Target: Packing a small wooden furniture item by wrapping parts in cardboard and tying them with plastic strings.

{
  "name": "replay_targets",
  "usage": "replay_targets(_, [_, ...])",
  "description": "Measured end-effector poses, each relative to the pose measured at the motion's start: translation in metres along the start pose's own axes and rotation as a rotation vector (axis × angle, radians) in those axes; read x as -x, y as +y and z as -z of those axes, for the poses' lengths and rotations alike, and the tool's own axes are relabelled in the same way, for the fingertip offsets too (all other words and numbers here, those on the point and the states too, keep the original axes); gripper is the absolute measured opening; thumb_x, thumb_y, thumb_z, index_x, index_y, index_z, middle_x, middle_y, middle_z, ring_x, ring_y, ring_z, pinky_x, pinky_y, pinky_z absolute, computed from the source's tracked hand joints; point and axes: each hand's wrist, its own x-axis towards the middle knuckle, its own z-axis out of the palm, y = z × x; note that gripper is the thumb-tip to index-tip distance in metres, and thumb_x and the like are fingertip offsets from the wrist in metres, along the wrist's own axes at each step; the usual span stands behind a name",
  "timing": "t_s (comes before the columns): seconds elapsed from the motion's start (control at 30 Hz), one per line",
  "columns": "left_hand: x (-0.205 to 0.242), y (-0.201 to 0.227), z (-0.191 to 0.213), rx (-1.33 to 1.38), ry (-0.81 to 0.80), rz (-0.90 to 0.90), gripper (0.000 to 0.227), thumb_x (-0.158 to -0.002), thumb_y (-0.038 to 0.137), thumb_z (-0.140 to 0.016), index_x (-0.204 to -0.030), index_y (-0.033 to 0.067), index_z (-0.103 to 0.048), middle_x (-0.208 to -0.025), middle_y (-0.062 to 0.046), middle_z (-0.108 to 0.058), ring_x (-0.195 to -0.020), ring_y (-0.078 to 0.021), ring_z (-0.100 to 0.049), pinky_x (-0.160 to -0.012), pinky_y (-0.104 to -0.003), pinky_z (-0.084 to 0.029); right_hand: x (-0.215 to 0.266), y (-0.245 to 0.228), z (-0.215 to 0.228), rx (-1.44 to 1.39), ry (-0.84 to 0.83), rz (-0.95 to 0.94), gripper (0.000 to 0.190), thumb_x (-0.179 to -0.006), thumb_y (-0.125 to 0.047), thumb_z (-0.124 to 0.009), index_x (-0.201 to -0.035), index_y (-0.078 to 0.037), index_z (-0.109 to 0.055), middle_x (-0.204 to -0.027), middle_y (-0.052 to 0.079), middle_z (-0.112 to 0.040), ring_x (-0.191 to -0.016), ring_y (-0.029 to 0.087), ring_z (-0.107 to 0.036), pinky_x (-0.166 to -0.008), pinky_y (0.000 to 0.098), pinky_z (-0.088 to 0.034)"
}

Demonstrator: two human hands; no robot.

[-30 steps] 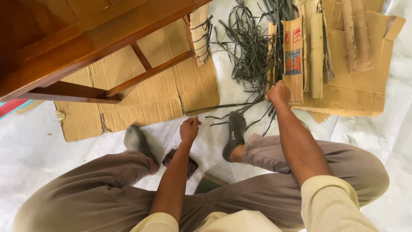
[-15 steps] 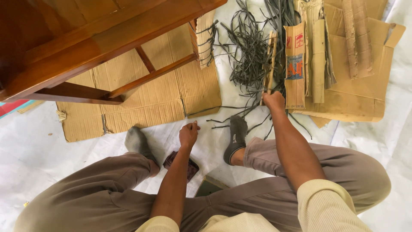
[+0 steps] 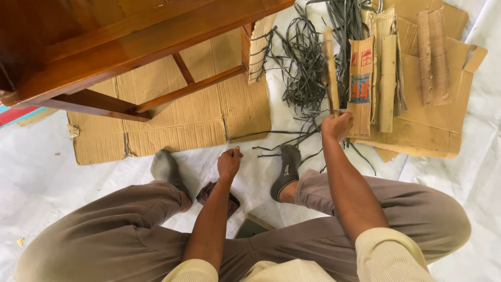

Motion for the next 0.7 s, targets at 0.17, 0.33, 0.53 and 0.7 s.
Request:
replay_targets(0.17, [0.002, 0.005, -0.001, -0.002, 0.009, -0.020, 0.050, -0.099, 0.051, -0.051, -0.085, 0.0131, -0.082, -0.074, -0.012, -0.075, -0.079, -0.0319, -0.072, -0.079, -0.043, -0.054, 0.005, 0.006, -0.009, -0.175, 0.220, -0.049, 0.028, -0.088, -0.004, -0.067, -0.107, -0.007, -0.047, -0.106, 0.021, -0.063, -0.098, 0.043, -0.065, -0.085, 0.0557, -0.046])
replay_targets(0.33, [0.003, 0.019, -0.001, 0.027, 0.056, -0.127, 0.048, -0.099, 0.048, -0.052, -0.084, 0.0136, -0.082, -0.077, -0.012, -0.074, -0.079, -0.0346, -0.071, -0.077, -0.044, -0.054, -0.004, 0.013, -0.024, -0.306, 0.341, -0.101, 0.030, -0.088, -0.003, -0.063, -0.110, -0.007, -0.044, -0.099, 0.014, -0.064, -0.092, 0.038, -0.065, -0.086, 0.0538, -0.044])
replay_targets(0.53, [0.013, 0.082, 0.007, 0.228, 0.064, -0.283, 0.042, -0.101, 0.040, -0.053, -0.086, 0.0088, -0.077, -0.068, -0.012, -0.070, -0.066, -0.0277, -0.069, -0.066, -0.040, -0.052, -0.009, -0.032, 0.003, -0.593, 0.311, 0.142, 0.018, -0.101, -0.003, -0.059, -0.112, -0.002, -0.045, -0.107, 0.023, -0.061, -0.097, 0.038, -0.063, -0.093, 0.0432, -0.054])
replay_targets(0.7, [0.017, 0.135, 0.013, 0.390, 0.051, -0.473, 0.033, -0.102, 0.032, -0.060, -0.094, 0.0034, -0.073, -0.072, -0.011, -0.068, -0.064, -0.0215, -0.064, -0.063, -0.038, -0.051, 0.025, -0.058, 0.028, -0.568, 0.268, 0.569, 0.035, -0.100, 0.005, -0.051, -0.135, 0.000, -0.051, -0.123, 0.022, -0.062, -0.111, 0.040, -0.063, -0.099, 0.0436, -0.051])
